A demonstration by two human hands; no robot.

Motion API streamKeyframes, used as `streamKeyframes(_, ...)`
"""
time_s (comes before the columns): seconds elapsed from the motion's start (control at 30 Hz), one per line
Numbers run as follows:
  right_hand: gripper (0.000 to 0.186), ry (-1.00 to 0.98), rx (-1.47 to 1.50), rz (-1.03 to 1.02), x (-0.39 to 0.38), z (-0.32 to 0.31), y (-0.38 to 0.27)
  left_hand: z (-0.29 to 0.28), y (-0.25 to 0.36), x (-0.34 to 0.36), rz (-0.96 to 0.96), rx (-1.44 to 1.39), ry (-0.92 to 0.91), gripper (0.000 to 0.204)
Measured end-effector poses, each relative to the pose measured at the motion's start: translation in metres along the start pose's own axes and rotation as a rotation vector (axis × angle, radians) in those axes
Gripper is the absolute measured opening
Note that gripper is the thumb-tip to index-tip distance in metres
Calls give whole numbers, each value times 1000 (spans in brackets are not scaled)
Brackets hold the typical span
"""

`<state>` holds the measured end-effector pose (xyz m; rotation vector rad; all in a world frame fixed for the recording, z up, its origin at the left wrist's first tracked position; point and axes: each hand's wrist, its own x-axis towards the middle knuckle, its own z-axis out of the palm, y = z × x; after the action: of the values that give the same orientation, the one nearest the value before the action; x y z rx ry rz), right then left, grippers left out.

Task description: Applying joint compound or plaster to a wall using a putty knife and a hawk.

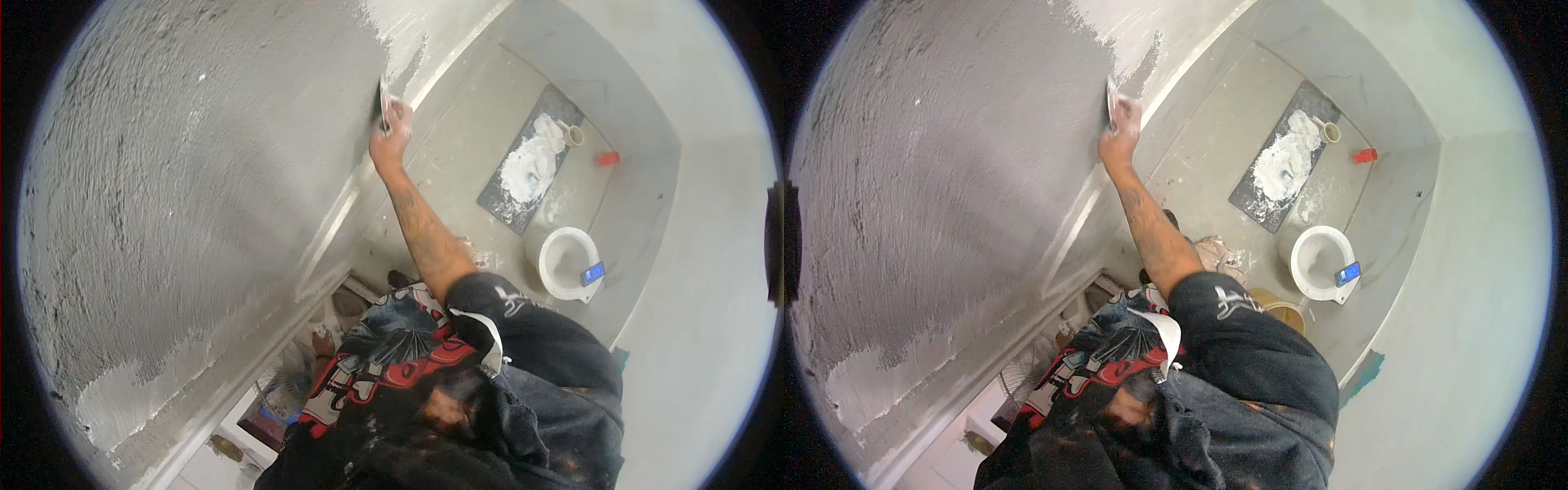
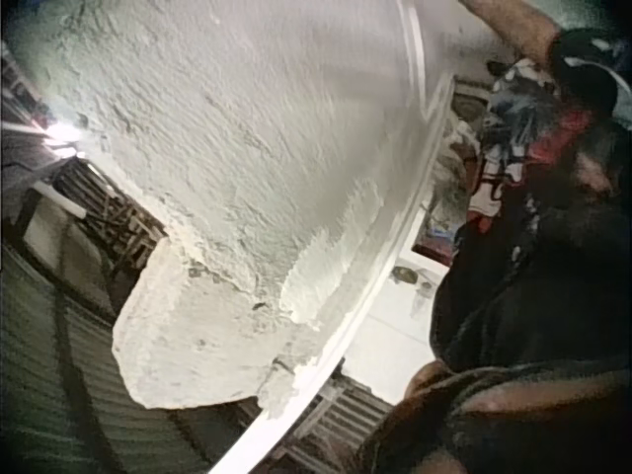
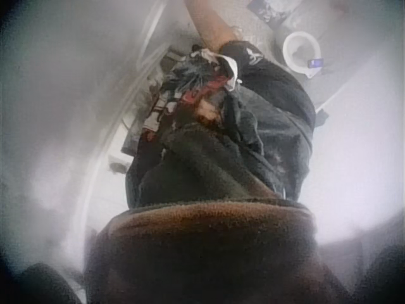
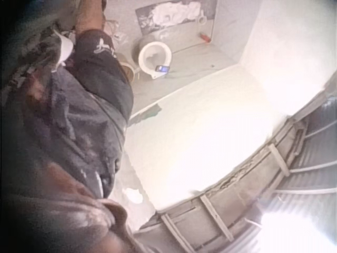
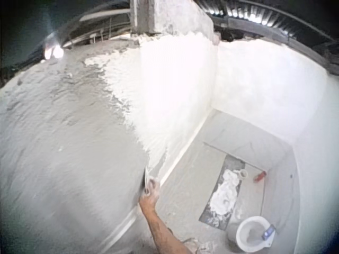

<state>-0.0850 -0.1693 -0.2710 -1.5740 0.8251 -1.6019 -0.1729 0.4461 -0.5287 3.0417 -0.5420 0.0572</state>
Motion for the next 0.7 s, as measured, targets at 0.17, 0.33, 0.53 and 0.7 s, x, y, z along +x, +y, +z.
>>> streamKeyframes(0.17, 52, 62, 66, 147, 66, -45, 36, -49, 60, 39, -345, -455, -403, 30)
streamKeyframes(0.33, 57, 127, -98, 6, 146, -16, 39, -67, 78, 59, -197, -387, -479, 28)
streamKeyframes(0.53, 57, 40, -128, -8, 70, 3, -52, -75, 98, 50, -183, -568, -302, 25)
streamKeyframes(0.7, 47, -319, 158, 290, 11, -56, -90, -100, 143, 86, -30, -885, -290, 25)
